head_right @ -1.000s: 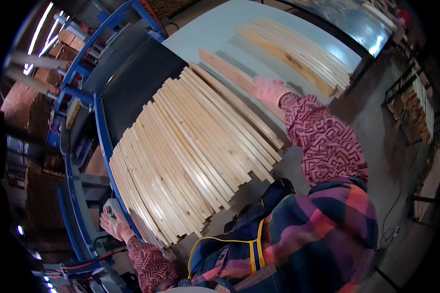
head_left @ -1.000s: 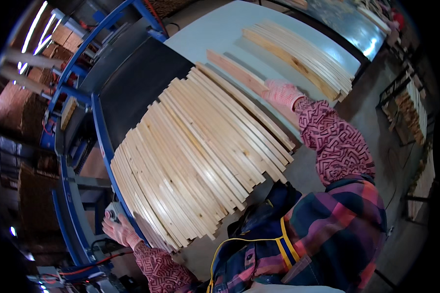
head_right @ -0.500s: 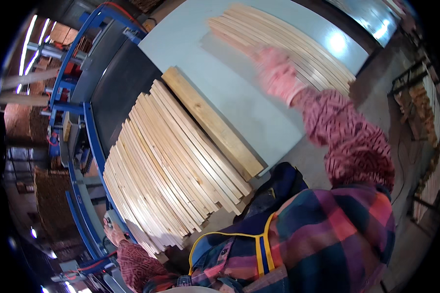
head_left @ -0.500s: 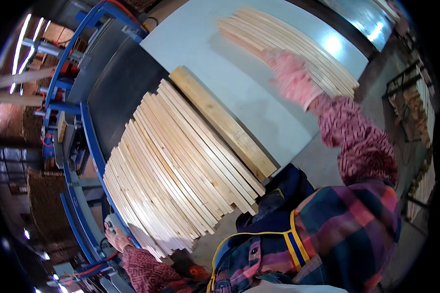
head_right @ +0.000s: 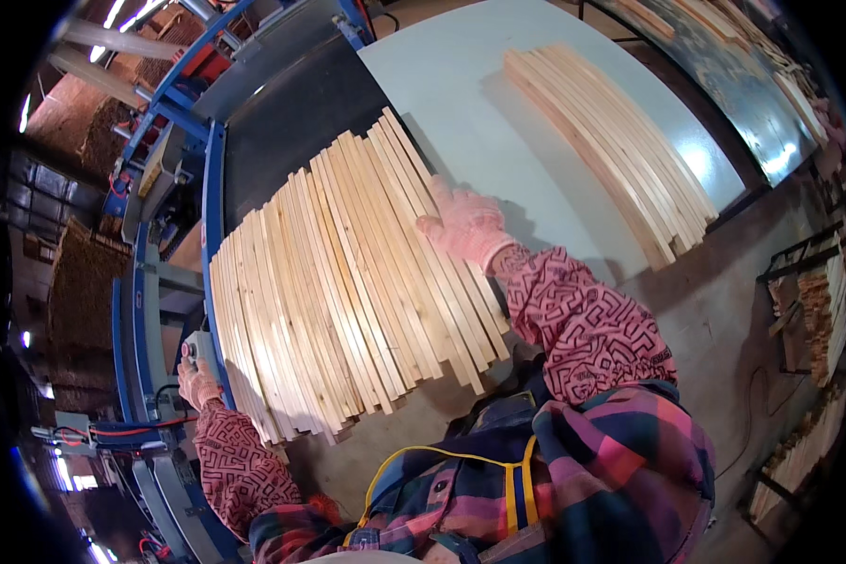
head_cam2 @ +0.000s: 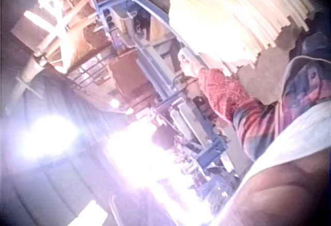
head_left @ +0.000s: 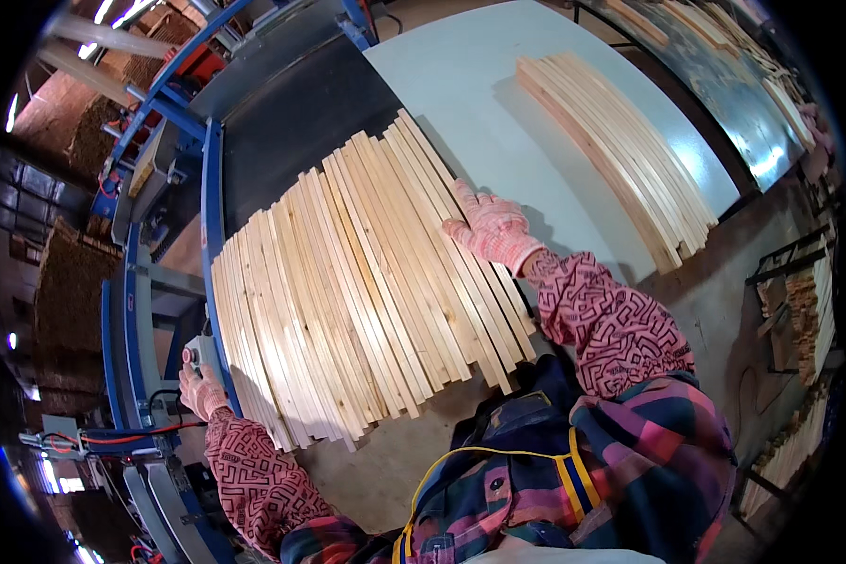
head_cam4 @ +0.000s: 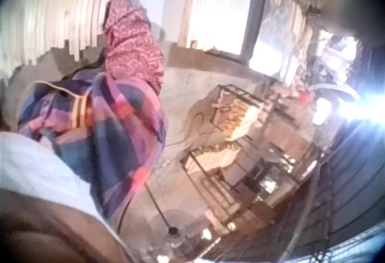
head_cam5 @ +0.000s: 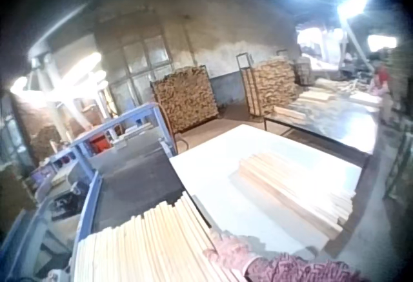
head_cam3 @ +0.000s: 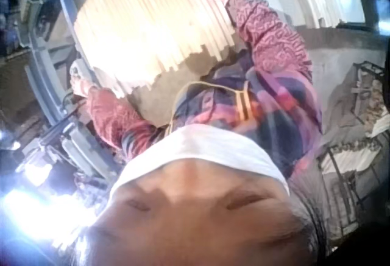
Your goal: The person picks up stacks of thin wooden planks from a metal table and places them onto a moving conveyor belt. They repeat this process, gathering planks from different piles and arranging them on the belt.
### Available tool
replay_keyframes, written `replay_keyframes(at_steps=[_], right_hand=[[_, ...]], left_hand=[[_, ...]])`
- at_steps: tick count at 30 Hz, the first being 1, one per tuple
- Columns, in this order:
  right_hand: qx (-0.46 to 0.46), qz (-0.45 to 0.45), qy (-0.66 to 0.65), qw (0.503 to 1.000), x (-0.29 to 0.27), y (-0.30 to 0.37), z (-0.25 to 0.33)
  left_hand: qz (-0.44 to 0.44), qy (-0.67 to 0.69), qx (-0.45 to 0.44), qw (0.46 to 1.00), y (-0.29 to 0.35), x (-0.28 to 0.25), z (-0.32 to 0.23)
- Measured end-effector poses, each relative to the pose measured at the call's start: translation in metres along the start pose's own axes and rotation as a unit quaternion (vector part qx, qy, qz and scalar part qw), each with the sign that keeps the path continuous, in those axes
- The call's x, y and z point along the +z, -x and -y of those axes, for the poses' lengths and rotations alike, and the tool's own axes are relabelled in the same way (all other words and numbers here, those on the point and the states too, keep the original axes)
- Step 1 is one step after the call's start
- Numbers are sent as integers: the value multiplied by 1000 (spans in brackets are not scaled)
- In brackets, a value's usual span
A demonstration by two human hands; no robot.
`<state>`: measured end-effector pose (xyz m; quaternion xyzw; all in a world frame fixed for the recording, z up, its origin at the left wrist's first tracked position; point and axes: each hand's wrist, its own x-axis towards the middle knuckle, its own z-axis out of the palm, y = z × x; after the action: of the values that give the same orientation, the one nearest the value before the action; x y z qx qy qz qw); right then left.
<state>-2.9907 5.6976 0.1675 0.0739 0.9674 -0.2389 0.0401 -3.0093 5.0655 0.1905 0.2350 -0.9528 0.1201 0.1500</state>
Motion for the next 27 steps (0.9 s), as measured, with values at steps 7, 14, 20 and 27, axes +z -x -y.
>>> replay_keyframes(at_steps=[7,14,20,27], right_hand=[[50,-19,-108,993,27,32,-19],[-68,-67,-296,950,53,77,-50],[-150,-19,-384,911,37,171,-89],[-168,1,-249,954,12,295,-220]], left_hand=[[41,59,-13,997,14,-31,-7],[-117,219,188,950,121,-36,-94],[-80,354,326,873,304,-69,-209],[-55,526,386,755,485,-179,-393]])
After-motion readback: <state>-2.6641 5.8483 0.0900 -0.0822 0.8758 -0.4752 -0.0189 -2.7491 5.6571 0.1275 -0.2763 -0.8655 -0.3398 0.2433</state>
